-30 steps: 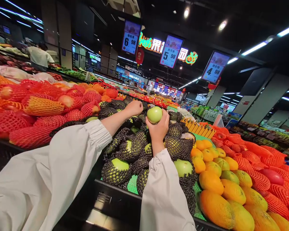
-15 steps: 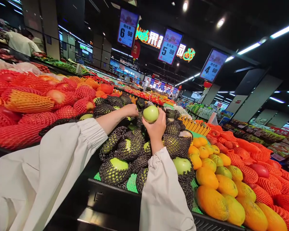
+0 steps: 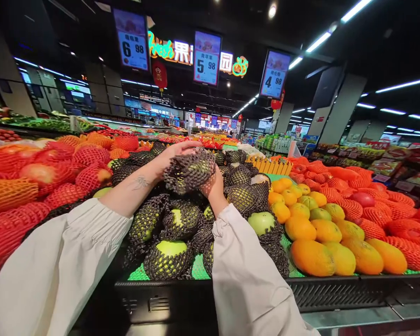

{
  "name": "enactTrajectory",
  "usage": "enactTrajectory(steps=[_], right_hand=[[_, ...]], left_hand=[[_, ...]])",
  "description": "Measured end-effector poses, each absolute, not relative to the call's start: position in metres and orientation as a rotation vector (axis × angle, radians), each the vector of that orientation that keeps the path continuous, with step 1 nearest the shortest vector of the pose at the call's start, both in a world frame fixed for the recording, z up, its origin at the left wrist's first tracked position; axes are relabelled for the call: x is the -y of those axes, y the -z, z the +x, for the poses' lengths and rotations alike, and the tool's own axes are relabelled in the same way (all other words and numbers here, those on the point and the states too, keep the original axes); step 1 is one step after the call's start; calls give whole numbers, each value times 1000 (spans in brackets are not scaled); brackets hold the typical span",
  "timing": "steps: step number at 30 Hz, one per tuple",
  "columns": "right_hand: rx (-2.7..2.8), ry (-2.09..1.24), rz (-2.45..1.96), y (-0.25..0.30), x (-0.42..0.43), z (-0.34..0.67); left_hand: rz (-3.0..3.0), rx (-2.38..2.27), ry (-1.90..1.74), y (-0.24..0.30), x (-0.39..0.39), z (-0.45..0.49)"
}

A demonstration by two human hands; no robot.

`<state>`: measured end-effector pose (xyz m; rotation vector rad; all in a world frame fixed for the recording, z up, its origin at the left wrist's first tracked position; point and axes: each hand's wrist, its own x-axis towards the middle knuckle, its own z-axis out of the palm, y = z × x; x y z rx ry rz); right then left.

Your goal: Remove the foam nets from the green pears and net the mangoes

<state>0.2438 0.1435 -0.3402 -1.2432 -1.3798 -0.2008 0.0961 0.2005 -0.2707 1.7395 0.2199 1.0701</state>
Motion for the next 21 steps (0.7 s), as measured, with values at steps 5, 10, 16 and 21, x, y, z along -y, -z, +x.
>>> enactTrajectory(steps=[5, 10, 16, 21], right_hand=[[1418, 186, -1158, 338, -139, 239], [1487, 203, -1110, 336, -123, 233], [1435, 114, -1259, 336, -124, 232], [1439, 58, -1168, 336, -135, 233]], left_hand=[[1771, -382, -1018, 278, -211, 97], [1817, -628, -998, 280, -217, 92], [1673, -532, -607, 286, -210, 93], [1691, -619, -802, 289, -222, 91]])
